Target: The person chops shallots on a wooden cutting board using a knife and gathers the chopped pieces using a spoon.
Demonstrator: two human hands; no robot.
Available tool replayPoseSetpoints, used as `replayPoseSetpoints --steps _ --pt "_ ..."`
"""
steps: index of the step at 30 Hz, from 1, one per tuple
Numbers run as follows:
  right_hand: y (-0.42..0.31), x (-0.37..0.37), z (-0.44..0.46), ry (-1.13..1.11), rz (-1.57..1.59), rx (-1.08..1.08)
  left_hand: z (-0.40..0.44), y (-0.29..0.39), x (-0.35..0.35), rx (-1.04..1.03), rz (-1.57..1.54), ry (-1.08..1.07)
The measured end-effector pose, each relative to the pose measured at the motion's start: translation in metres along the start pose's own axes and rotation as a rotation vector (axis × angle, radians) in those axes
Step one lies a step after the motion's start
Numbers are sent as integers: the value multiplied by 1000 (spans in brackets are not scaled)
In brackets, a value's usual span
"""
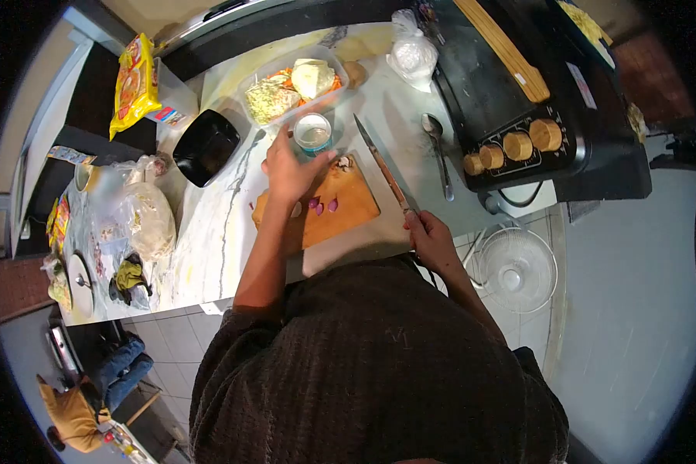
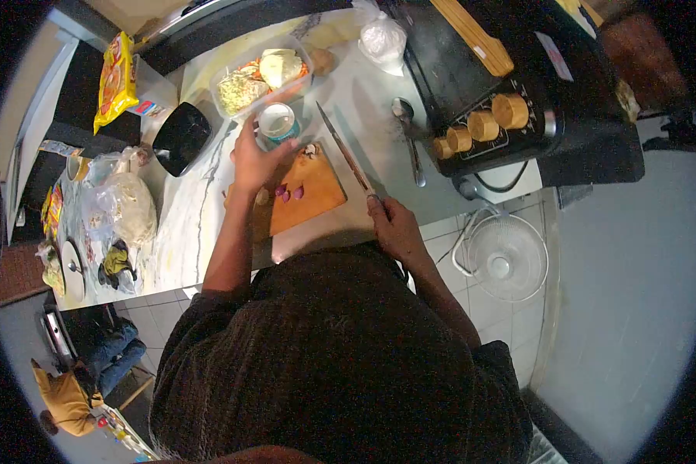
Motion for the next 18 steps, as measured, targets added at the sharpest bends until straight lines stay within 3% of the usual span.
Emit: replayPoseSetpoints --steps 2,6,18 --pt "6 2 -1 -7 21 -24 -10 7 9 36 -5 0" --pt "14 19 1 116 3 134 -30 9 24 123 -28 10" --pt "3 40 -21 169 110 139 -74 29 25 -25 -64 -94"
Point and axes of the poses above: each hand's wrist, its own z-axis towards the middle knuckle, its own x-axis out of the back of the hand, y = z × x, the point moved 6 cm from there along z, towards the middle knuckle, and after that the axes turned 5 degrees about -x, right-handed, at the moved point
